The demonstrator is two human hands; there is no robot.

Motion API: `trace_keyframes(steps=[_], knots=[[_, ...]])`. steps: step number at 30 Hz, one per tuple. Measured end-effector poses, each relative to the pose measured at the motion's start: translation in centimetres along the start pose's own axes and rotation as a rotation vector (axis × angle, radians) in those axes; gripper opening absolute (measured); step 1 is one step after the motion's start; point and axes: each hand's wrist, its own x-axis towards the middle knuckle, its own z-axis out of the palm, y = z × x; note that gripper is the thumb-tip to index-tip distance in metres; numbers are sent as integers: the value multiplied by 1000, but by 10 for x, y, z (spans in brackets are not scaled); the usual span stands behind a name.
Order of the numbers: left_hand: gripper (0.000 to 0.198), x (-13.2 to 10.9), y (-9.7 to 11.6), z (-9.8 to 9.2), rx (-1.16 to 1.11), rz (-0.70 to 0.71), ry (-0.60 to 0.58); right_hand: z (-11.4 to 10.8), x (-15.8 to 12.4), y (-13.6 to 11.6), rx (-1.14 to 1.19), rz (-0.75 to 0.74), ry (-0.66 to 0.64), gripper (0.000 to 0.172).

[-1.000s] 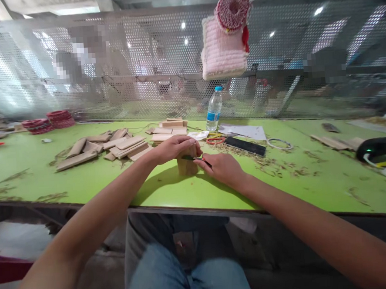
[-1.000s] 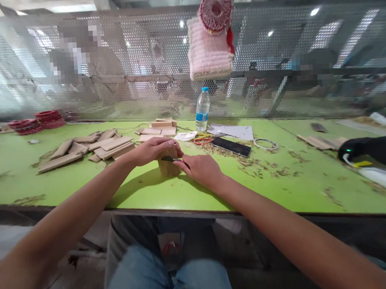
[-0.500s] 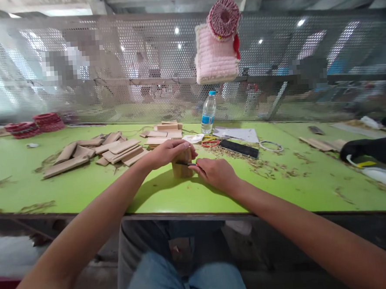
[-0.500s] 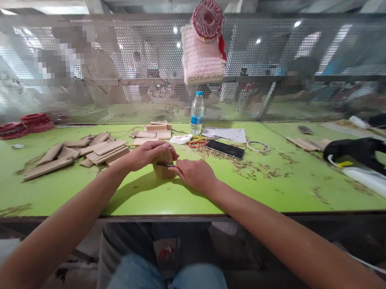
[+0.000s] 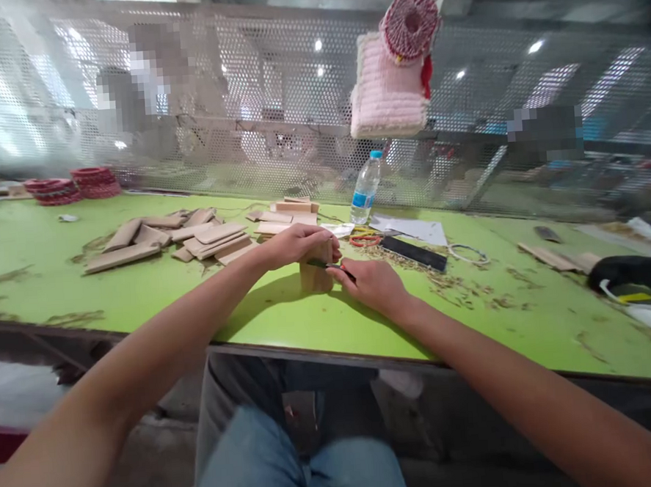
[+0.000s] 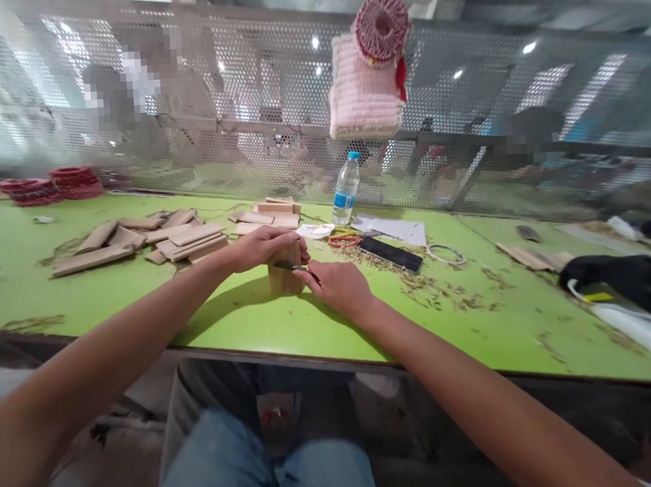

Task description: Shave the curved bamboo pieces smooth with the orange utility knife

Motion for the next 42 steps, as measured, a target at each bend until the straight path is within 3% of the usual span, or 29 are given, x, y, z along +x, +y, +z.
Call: trace_keyframes(steps=[5,12,21,29,35,42], knots=[[35,0,-3,1,-114,-36,9,-2,-1,0,26,-37,-26,60],[38,-2,2,1,-60,-16,-19,-3,-7,-2,27,-158,-128,62],[40,-4,7,1,79,23,-31,0,-10,-2,18,-69,-11,65],[38,0,1,1,-43,-17,-18,-4,-5,-3,-33,-18,-82,64],[38,1,-6,-4,-67,-26,-23,-5,-3,-1,-23,-122,-196,62],[41,-2,3,-3,70,-5,-11,-1,-7,-1,12,-79,-59,67]])
